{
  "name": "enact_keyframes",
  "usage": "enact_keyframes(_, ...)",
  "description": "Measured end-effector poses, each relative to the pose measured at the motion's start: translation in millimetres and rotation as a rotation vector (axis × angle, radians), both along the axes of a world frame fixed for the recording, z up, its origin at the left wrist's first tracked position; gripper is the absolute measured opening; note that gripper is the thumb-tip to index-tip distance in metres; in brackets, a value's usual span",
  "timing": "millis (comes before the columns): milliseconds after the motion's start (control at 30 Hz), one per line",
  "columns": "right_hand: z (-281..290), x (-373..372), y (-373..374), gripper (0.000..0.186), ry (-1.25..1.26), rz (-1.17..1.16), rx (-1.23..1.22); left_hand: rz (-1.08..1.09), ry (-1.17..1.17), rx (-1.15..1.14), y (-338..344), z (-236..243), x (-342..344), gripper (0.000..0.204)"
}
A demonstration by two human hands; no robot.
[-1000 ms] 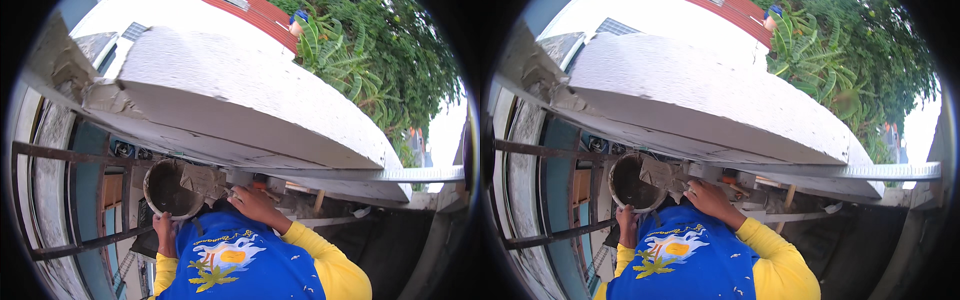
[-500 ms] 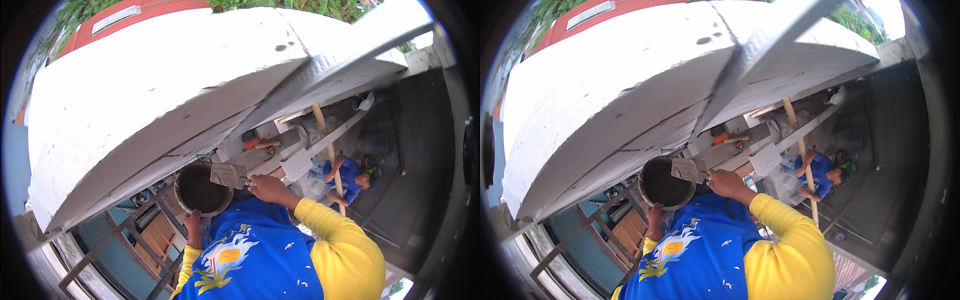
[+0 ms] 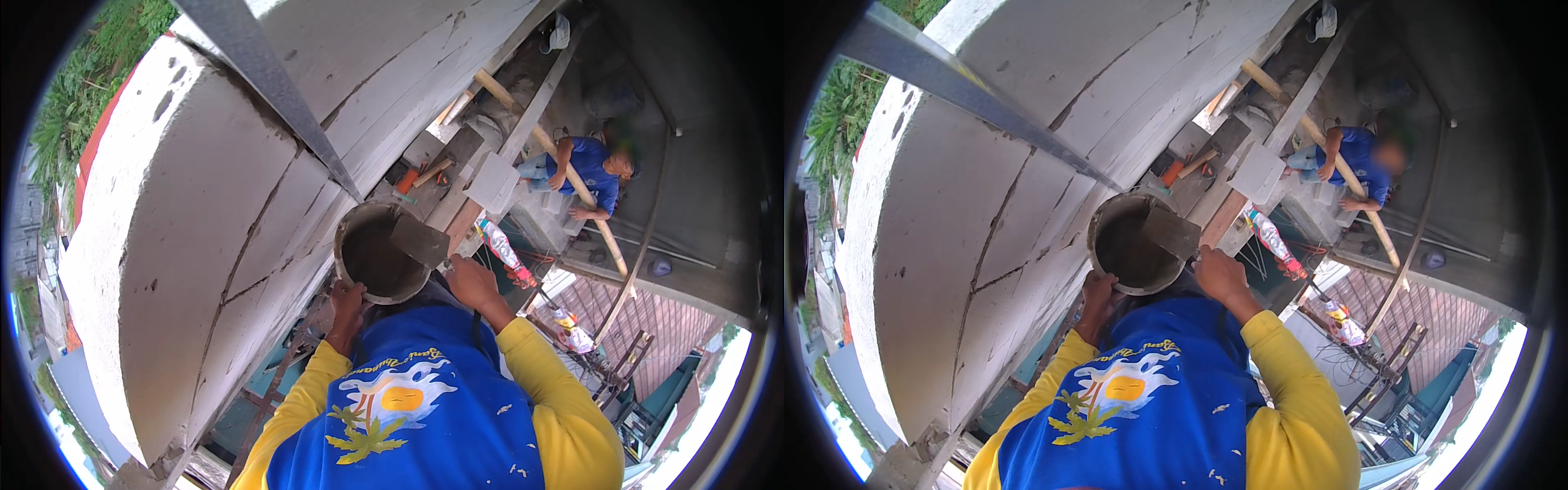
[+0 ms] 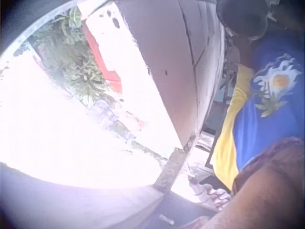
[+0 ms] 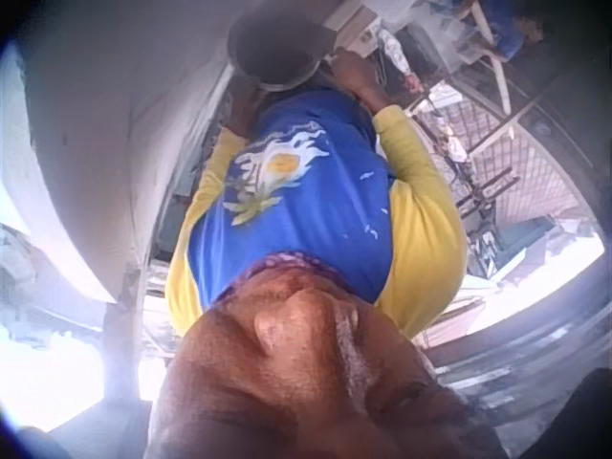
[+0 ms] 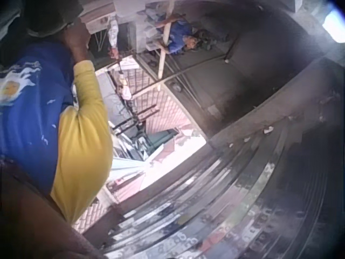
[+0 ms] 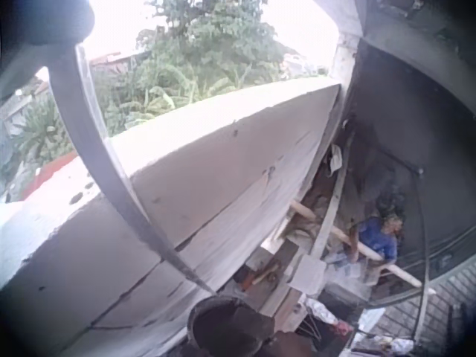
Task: The person scoops mortar from a bucket with a trowel and applies it to a concrete block. They place the block onto a wall, align it, and tap it into position. The person then fills the gaps between blocks with mortar and smooths the joints.
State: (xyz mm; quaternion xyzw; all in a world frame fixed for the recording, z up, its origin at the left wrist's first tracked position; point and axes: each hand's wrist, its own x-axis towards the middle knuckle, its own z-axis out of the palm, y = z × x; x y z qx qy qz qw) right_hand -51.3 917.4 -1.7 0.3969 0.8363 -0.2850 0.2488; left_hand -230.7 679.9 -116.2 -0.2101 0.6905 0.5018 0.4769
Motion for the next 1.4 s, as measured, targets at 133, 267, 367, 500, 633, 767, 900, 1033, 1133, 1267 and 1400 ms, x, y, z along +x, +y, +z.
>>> enact_keyframes(133,-15,15,-16,0.04,-0.04,-0.19,-0.001,-0.14,0.049,0.101,31,4,-15,0.03)
enact_keyframes(267,-46,25,-23,0.038,-0.005,-0.289,0.014,-0.335,0.082,0.123,57,-1,-26,0.025)
enact_keyframes(367,-83,31,-23,0.035,-0.01,-0.311,-0.005,-0.453,0.109,0.134,79,-4,-27,0.021)
enact_keyframes(500,-109,30,-6,0.032,-0.025,-0.411,-0.049,-0.535,0.122,0.104,117,-5,-18,0.016)
enact_keyframes(633,-123,41,5,0.034,0.023,-0.612,-0.134,-0.59,0.103,0.037,146,-42,-10,0.016)
enact_keyframes(767,-161,67,-8,0.04,0.092,-0.893,-0.159,-0.624,0.08,-0.017,174,-115,-2,0.018)
enact_keyframes(900,-227,84,-16,0.048,0.208,-1.168,-0.144,-0.596,0.017,-0.082,204,-201,11,0.024)
enact_keyframes(1033,-326,101,-37,0.042,0.349,-1.416,-0.082,-0.569,0.028,-0.073,234,-323,16,0.029)
enact_keyframes(1133,-369,103,-13,0.031,0.446,-1.635,-0.085,-0.546,-0.034,-0.08,247,-413,12,0.031)
enact_keyframes(1267,-418,110,51,0.021,0.657,-1.908,-0.059,-0.51,-0.126,-0.025,244,-488,3,0.037)
enact_keyframes(1400,-485,139,107,0.023,0.696,-1.819,0.056,-0.458,-0.185,-0.064,212,-536,-3,0.038)
